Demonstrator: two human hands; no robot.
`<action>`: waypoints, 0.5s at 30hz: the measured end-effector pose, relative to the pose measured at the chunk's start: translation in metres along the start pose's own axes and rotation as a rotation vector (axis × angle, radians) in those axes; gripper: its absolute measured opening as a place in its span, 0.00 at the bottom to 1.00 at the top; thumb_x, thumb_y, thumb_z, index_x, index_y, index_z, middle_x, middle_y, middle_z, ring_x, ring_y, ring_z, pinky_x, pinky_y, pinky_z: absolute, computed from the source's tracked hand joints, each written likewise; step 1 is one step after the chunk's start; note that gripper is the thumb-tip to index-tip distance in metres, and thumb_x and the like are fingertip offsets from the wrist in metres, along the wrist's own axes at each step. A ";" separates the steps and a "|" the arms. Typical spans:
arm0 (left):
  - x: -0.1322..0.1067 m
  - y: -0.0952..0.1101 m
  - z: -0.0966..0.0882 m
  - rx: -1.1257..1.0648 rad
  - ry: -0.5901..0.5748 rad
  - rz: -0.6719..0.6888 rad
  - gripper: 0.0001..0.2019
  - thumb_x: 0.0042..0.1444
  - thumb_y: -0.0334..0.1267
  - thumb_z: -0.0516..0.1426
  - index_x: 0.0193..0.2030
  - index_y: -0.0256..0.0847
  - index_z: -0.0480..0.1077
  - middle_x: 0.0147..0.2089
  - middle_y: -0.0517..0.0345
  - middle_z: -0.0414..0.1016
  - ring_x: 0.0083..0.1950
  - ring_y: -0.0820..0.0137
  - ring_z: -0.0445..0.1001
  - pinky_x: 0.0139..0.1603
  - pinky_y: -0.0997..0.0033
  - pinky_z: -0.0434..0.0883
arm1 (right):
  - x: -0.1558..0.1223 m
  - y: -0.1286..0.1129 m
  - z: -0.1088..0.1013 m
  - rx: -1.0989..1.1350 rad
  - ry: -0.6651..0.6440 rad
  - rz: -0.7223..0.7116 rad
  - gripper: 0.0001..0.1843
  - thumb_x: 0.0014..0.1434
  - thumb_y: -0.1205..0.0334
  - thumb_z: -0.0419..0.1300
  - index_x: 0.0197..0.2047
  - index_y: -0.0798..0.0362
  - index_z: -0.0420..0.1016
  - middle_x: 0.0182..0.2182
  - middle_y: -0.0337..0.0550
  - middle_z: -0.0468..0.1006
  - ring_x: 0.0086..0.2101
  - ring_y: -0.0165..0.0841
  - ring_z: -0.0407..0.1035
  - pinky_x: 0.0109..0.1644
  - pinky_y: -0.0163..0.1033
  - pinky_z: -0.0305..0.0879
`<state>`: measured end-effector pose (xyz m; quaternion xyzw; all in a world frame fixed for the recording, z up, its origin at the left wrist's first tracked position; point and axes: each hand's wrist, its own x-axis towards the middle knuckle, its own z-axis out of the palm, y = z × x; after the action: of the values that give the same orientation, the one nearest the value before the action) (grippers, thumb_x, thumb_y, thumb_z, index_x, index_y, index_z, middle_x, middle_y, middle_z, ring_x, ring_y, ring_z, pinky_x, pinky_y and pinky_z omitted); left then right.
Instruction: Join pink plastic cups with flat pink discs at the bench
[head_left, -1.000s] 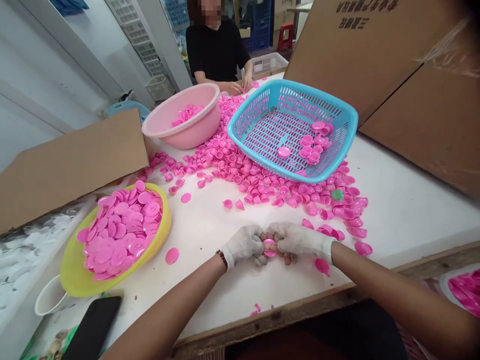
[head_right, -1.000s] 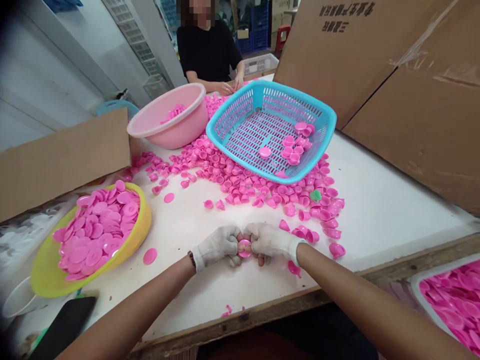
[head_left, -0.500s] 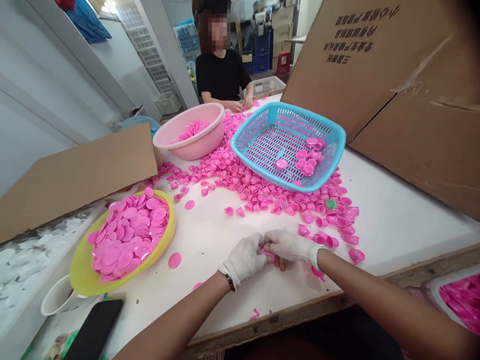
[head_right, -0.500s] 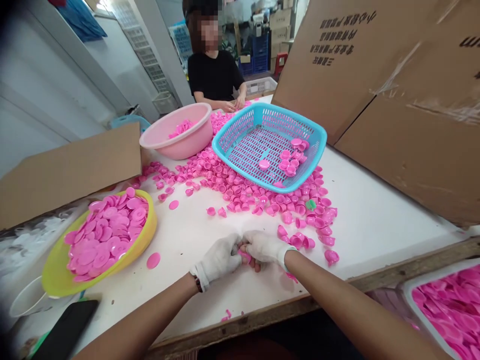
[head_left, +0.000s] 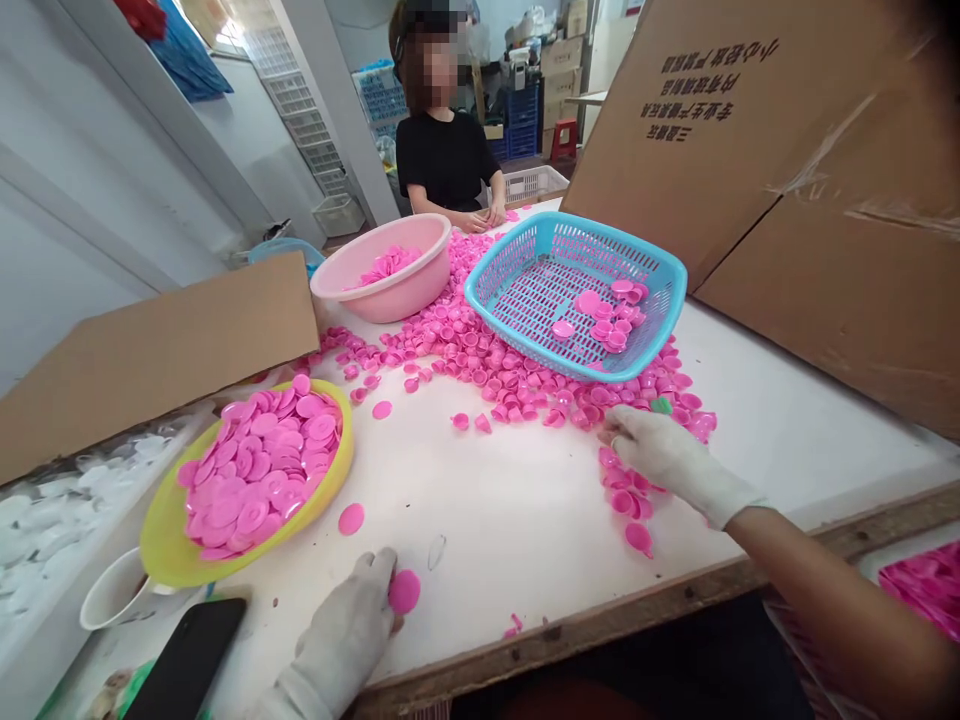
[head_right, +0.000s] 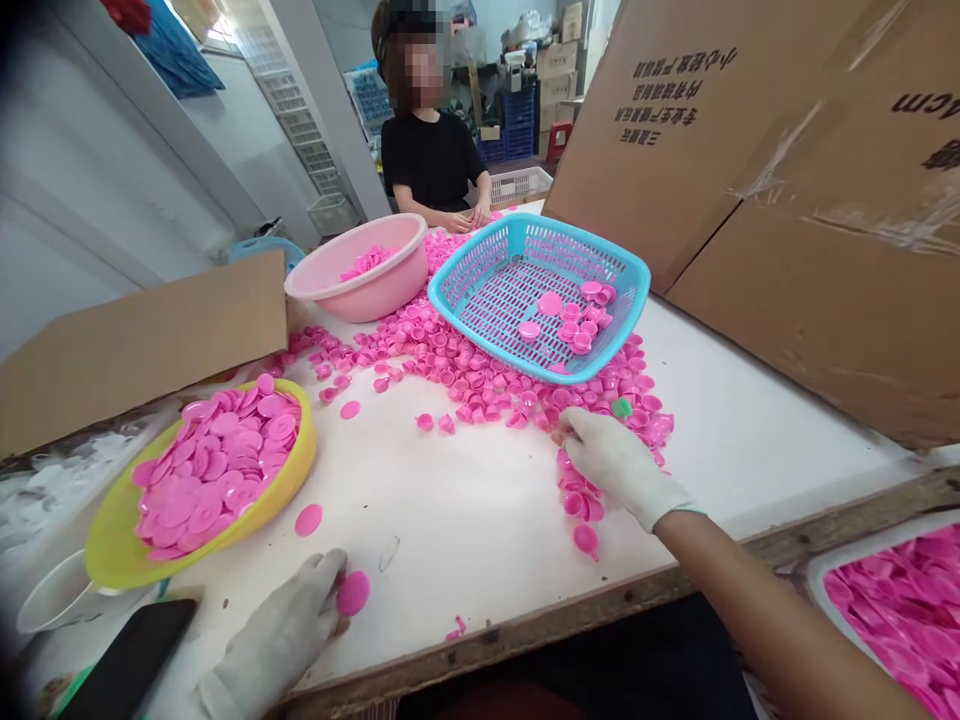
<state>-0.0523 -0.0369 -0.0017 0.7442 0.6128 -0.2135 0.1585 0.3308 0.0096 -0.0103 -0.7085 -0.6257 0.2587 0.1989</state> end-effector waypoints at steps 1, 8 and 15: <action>0.001 0.002 0.005 -0.017 0.003 0.003 0.07 0.52 0.30 0.54 0.38 0.38 0.70 0.39 0.51 0.72 0.40 0.66 0.72 0.43 0.70 0.65 | -0.001 0.005 0.005 -0.162 -0.011 0.006 0.05 0.53 0.64 0.53 0.26 0.52 0.64 0.24 0.41 0.71 0.28 0.33 0.66 0.30 0.35 0.56; 0.013 0.035 0.002 -0.114 0.052 0.037 0.10 0.51 0.29 0.55 0.39 0.43 0.70 0.42 0.52 0.71 0.48 0.63 0.70 0.45 0.71 0.64 | -0.018 -0.024 0.032 -0.087 -0.135 -0.101 0.10 0.51 0.70 0.49 0.29 0.52 0.71 0.32 0.45 0.75 0.35 0.34 0.68 0.38 0.37 0.59; 0.031 0.053 0.004 -0.170 -0.043 -0.054 0.23 0.42 0.21 0.51 0.44 0.48 0.67 0.50 0.56 0.66 0.40 0.66 0.75 0.32 0.72 0.63 | -0.026 -0.060 0.075 0.251 -0.619 0.045 0.07 0.36 0.69 0.50 0.15 0.49 0.66 0.13 0.36 0.64 0.14 0.28 0.55 0.19 0.34 0.48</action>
<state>0.0045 -0.0230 -0.0227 0.7064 0.6451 -0.1808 0.2285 0.2359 -0.0111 -0.0297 -0.5801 -0.6039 0.5409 0.0793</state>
